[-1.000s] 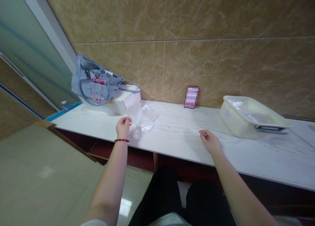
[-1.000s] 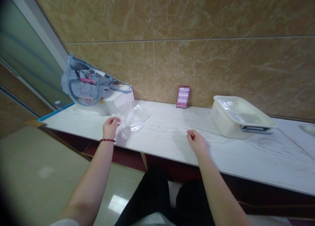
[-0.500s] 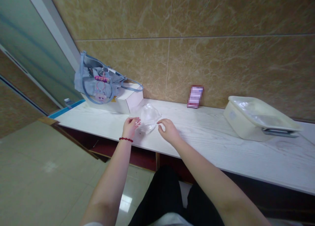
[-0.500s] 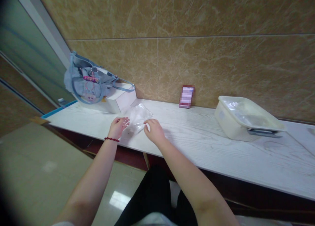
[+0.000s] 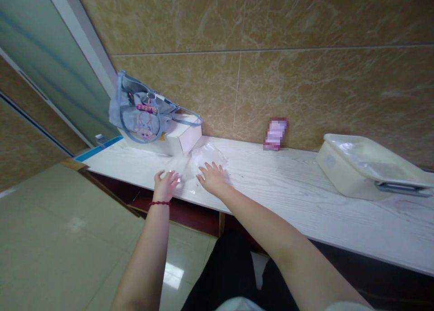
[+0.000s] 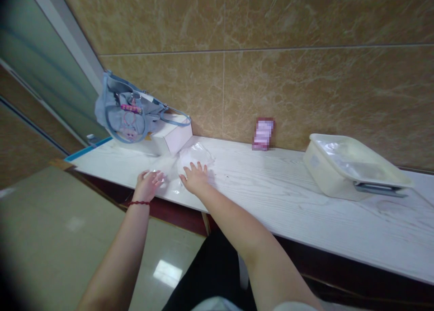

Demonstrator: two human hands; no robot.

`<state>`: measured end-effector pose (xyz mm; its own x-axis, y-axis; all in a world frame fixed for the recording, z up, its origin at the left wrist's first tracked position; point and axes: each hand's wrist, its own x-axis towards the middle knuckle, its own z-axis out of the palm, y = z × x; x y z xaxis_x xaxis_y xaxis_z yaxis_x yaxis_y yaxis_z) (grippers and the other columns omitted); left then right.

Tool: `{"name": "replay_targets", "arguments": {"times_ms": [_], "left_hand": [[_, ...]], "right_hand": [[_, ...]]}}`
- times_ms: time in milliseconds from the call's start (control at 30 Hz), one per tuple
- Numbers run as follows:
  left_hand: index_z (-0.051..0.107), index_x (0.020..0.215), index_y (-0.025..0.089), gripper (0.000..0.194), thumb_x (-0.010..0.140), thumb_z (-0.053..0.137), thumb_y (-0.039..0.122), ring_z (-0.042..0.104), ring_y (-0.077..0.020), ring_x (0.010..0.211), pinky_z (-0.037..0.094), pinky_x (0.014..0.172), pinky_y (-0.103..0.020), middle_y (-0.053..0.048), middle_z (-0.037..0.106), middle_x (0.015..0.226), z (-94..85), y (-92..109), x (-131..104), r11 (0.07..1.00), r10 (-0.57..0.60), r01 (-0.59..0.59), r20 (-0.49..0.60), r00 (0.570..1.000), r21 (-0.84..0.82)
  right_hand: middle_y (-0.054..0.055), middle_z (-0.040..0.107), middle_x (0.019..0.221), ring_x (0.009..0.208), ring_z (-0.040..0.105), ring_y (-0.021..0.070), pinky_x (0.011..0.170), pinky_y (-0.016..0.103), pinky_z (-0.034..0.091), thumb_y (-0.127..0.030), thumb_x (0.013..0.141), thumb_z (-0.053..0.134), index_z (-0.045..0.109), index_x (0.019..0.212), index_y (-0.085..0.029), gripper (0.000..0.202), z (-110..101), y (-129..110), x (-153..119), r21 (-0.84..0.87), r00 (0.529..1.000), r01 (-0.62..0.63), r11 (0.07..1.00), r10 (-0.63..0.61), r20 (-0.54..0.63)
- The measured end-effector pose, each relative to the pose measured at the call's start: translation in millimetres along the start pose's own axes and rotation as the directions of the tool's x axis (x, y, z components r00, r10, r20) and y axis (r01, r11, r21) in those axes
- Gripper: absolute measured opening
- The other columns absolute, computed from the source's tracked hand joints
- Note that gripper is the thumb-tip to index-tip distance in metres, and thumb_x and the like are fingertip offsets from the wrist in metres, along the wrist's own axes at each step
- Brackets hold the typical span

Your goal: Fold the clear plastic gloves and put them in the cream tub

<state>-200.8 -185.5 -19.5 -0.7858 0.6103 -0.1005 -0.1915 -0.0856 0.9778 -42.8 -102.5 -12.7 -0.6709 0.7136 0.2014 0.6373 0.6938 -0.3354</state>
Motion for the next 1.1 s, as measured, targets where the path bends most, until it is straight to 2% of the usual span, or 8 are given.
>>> {"name": "replay_targets", "arguments": {"times_ms": [100,167,233,400,500,733,900,1100], "left_hand": [[0.030,0.111,0.030,0.056,0.064,0.057,0.015,0.061,-0.0155,0.072,0.049,0.062,-0.031,0.002,0.057,0.076,-9.2,8.1,6.0,0.991,-0.054,0.062,0.065,0.996,-0.123],[0.039,0.110,0.027,0.053,0.062,0.059,0.014,0.061,-0.0156,0.071,0.049,0.062,-0.030,0.000,0.058,0.075,-12.1,13.3,7.8,0.992,-0.069,0.082,0.127,0.990,-0.098],[0.052,0.098,0.019,0.038,0.061,0.060,0.014,0.061,-0.0157,0.070,0.049,0.062,-0.029,-0.004,0.060,0.077,-13.4,16.1,8.8,0.992,-0.084,0.097,0.157,0.984,-0.076],[0.062,0.076,0.010,0.018,0.059,0.063,0.012,0.059,-0.0135,0.068,0.049,0.062,-0.026,-0.008,0.061,0.083,-17.0,15.2,16.7,0.991,-0.117,0.124,0.145,0.983,-0.041],[0.064,0.079,0.010,0.022,0.057,0.064,0.012,0.058,-0.0118,0.066,0.048,0.061,-0.024,-0.010,0.063,0.086,-22.4,17.3,25.1,0.994,-0.107,0.105,0.180,0.978,0.016],[0.065,0.088,0.008,0.034,0.054,0.066,0.011,0.054,-0.0086,0.059,0.044,0.058,-0.020,-0.006,0.063,0.072,-38.6,29.1,34.5,0.980,-0.163,0.108,0.372,0.914,0.166],[0.064,0.094,0.011,0.040,0.055,0.063,0.011,0.050,-0.0070,0.049,0.043,0.053,-0.019,-0.001,0.059,0.058,-50.1,29.2,36.5,0.963,-0.061,0.005,0.201,0.978,0.271],[0.058,0.105,0.012,0.050,0.055,0.062,0.013,0.052,-0.0087,0.050,0.044,0.052,-0.019,0.000,0.059,0.056,-71.6,36.4,30.6,0.942,-0.051,-0.006,0.160,0.986,0.334]], "right_hand": [[0.010,0.038,0.128,0.118,0.030,0.0255,0.094,0.041,0.023,-0.044,0.081,0.031,0.033,0.125,-0.018,0.051,-7.3,10.8,7.6,0.070,0.960,-0.260,0.963,0.265,-0.085],[0.015,0.046,0.119,0.111,0.037,0.0276,0.089,0.041,0.029,-0.042,0.078,0.036,0.035,0.123,-0.012,0.054,-11.8,21.0,13.6,0.101,0.891,-0.441,0.892,0.449,-0.068],[0.017,0.050,0.113,0.107,0.041,0.0287,0.086,0.041,0.030,-0.042,0.077,0.037,0.040,0.119,-0.011,0.052,-12.9,29.3,17.6,0.109,0.852,-0.517,0.849,0.523,-0.031],[0.016,0.037,0.128,0.120,0.024,0.0307,0.095,0.046,0.017,-0.044,0.077,0.038,0.040,0.120,-0.014,0.053,-1.9,27.3,16.2,0.042,0.895,-0.433,0.900,0.435,-0.099],[0.012,0.020,0.138,0.127,0.008,0.0301,0.098,0.049,0.007,-0.045,0.078,0.038,0.037,0.124,-0.018,0.053,5.5,18.3,13.4,-0.022,0.931,-0.350,0.937,0.345,-0.117],[0.005,0.019,0.140,0.128,0.005,0.0257,0.098,0.052,0.001,-0.045,0.085,0.023,0.036,0.125,-0.026,0.046,11.2,16.9,10.8,-0.021,0.970,-0.242,0.970,0.241,-0.013],[0.006,0.024,0.138,0.127,0.009,0.0266,0.097,0.054,0.000,-0.045,0.085,0.022,0.033,0.127,-0.027,0.048,15.4,22.3,9.4,-0.027,0.967,-0.255,0.967,0.255,0.011],[0.005,0.025,0.137,0.127,0.011,0.0264,0.097,0.053,0.001,-0.048,0.084,0.022,0.034,0.127,-0.028,0.049,19.1,24.6,9.8,-0.027,0.967,-0.255,0.966,0.255,0.001]]}}
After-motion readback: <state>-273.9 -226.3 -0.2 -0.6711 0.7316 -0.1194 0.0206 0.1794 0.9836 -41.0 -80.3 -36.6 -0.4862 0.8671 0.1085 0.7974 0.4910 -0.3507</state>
